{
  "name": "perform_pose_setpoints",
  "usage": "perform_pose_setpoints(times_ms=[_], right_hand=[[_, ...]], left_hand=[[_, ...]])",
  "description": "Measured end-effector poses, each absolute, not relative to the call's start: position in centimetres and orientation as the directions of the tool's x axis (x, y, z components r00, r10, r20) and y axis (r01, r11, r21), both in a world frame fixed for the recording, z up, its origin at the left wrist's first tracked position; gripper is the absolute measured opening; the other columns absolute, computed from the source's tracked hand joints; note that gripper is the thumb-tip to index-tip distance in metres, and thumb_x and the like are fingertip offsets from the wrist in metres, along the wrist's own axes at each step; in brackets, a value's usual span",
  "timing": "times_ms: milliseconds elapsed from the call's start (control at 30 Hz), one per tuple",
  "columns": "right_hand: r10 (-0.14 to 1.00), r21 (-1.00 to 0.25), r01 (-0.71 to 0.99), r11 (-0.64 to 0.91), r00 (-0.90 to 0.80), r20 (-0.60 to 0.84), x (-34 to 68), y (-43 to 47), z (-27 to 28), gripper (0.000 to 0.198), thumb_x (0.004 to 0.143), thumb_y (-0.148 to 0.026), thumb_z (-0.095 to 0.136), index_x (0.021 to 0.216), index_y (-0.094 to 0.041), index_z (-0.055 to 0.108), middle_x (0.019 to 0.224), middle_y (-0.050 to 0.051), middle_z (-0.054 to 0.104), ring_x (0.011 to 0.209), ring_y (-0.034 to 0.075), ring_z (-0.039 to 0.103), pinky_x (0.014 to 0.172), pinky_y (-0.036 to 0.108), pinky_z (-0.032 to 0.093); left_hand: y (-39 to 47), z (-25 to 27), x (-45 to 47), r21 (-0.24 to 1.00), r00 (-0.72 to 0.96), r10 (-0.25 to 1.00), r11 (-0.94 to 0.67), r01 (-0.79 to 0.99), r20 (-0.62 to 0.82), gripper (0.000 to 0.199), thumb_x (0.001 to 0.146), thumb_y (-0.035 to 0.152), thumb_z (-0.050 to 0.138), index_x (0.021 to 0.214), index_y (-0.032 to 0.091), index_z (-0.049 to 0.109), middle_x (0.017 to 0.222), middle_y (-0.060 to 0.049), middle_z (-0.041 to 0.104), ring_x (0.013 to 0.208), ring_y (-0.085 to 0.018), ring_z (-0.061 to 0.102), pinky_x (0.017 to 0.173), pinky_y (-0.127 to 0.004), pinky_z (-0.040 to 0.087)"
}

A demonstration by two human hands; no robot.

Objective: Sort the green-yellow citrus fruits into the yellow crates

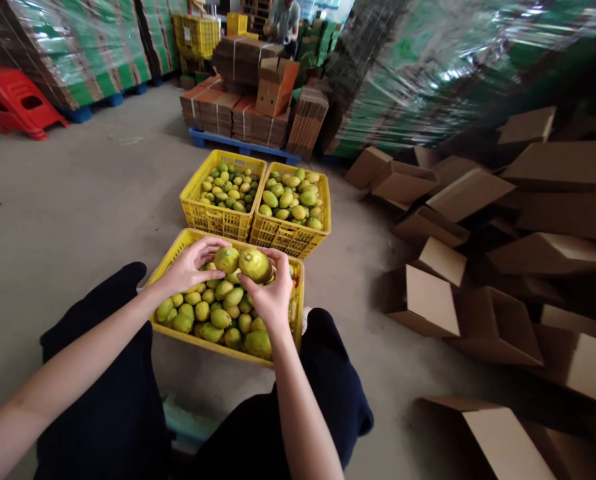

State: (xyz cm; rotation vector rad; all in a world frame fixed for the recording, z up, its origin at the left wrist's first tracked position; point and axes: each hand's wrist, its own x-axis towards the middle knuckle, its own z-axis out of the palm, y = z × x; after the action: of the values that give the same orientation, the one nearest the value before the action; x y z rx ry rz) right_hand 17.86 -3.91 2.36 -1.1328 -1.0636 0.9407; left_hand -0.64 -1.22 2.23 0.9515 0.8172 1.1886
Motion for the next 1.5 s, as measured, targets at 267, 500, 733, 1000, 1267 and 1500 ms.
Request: perform_pose_setpoints(times_ms=[267,500,733,1000,1267,1500], right_hand=[[0.913,-0.941,0.199,0.272,0.257,0.318,18.0,-4.1,2.1,0.046,0.062,-0.014,0.086,0.102,-0.031,0.072,0.115,0.000,0.072,0.118,0.026,0.062,0.117,0.047,0.039],[0.792,-0.661,0.569,0.490,0.027,0.610,18.4,-3.6,0.3,0.039,0.087,-0.028,0.071,0.126,-0.028,0.069,0.129,0.011,0.067,0.121,0.030,0.063,0.106,0.052,0.051],[0.869,-0.773,0.488,0.406,0.055,0.491,17.5,-3.1,-0.9,0.040,0.090,-0.033,0.066,0.130,-0.028,0.066,0.131,0.010,0.066,0.123,0.028,0.062,0.107,0.050,0.050],[0.955,-0.906,-0.364,-0.217,0.112,-0.274,16.7,-3.1,-0.7,0.054,0.072,-0.049,0.076,0.120,-0.027,0.064,0.101,0.001,0.073,0.083,0.022,0.071,0.063,0.030,0.059],[0.936,-0.776,-0.580,-0.248,0.063,-0.346,14.3,-8.6,-4.5,0.047,0.067,-0.052,0.082,0.096,-0.024,0.059,0.076,-0.001,0.069,0.059,0.017,0.065,0.036,0.022,0.045],[0.938,-0.800,-0.489,-0.347,-0.159,-0.309,14.4,-15.9,-4.4,0.047,0.069,-0.048,0.083,0.099,-0.021,0.060,0.069,-0.002,0.068,0.044,0.014,0.059,0.030,0.022,0.040]], left_hand=[[-2.0,2.3,-0.9,0.974,0.186,0.957,-0.209,-0.085,0.222,0.037,0.066,0.007,0.086,0.097,0.026,0.078,0.122,-0.009,0.068,0.130,-0.029,0.055,0.117,-0.041,0.040],[-1.5,-0.2,-1.0,0.872,0.316,0.876,-0.439,0.214,0.364,0.043,0.089,0.019,0.069,0.130,0.030,0.064,0.133,-0.008,0.058,0.125,-0.025,0.057,0.100,-0.040,0.055],[-1.2,-1.2,-0.8,0.926,0.234,0.928,-0.333,0.178,0.288,0.045,0.085,0.025,0.071,0.129,0.028,0.063,0.132,-0.008,0.059,0.115,-0.024,0.061,0.086,-0.032,0.060],[-0.3,0.7,-1.2,0.971,0.161,0.980,0.145,-0.190,-0.115,0.050,0.076,0.026,0.072,0.126,0.023,0.068,0.109,-0.006,0.068,0.080,-0.018,0.066,0.062,-0.025,0.054],[-1.0,1.2,-0.8,0.852,0.384,0.893,0.380,-0.361,-0.235,0.035,0.073,0.038,0.076,0.096,0.015,0.063,0.076,-0.005,0.072,0.052,-0.014,0.062,0.044,-0.021,0.041],[-11.8,-2.8,-2.1,0.894,0.165,0.958,0.281,-0.350,-0.236,0.050,0.060,0.037,0.087,0.096,0.018,0.057,0.083,-0.004,0.073,0.053,-0.013,0.064,0.050,-0.023,0.047]])
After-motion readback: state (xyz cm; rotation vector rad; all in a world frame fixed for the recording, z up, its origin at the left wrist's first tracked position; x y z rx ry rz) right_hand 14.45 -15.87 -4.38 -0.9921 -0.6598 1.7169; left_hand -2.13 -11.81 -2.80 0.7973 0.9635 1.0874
